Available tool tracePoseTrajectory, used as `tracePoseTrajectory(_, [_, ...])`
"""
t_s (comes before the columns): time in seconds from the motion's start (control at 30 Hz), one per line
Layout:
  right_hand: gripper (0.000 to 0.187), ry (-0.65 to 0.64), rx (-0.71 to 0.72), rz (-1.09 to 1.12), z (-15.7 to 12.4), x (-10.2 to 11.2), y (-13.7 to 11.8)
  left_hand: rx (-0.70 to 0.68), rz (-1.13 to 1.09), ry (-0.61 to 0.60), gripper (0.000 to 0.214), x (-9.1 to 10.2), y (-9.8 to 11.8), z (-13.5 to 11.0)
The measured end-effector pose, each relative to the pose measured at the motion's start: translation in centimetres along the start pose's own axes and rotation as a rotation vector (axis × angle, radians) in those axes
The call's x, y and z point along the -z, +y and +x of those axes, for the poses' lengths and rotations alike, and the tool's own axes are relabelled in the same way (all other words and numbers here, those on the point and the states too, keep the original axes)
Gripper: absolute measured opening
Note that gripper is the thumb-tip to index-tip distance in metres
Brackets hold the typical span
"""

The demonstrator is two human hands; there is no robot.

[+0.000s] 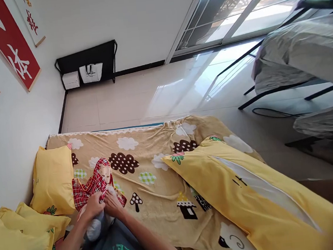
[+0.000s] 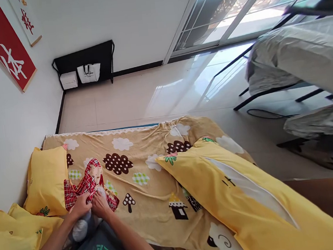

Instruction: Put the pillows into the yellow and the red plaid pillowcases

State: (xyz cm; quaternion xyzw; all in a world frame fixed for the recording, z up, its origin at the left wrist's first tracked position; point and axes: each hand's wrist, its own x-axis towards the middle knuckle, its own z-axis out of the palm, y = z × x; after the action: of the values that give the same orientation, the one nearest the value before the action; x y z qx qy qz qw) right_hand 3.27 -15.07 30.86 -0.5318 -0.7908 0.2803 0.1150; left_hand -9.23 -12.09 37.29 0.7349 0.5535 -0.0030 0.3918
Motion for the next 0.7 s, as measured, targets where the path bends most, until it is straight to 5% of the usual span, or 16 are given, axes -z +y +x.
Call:
tracePoseTrajectory(0.13, [0.032, 0.061, -0.131, -0.042, 0.8, 0.2, 1.4, -0.041, 0.035, -0.036, 0.03, 0.2, -0.9, -1.3])
tracePoseTrajectory(0.37, [0.034, 0.069, -0.274, -0.115, -0.9, 1.3, 2.6, 0.012, -0.024, 0.039, 0.024, 2.4, -6.1, -1.3])
tracePoseTrajectory(0.57, [0.043, -0.032, -0.234, -0.166, -4.9, 1.3, -3.0, 0.023, -0.256, 0.052, 0.022, 0.0, -8.3, -1.9])
tracePoseTrajectory(0.7, [0.045, -0.178, -0.038, -0.012, -6.3, 3.2, -6.6, 0.087, -0.447, 0.053, 0.021, -1.3, -8.6, -1.9])
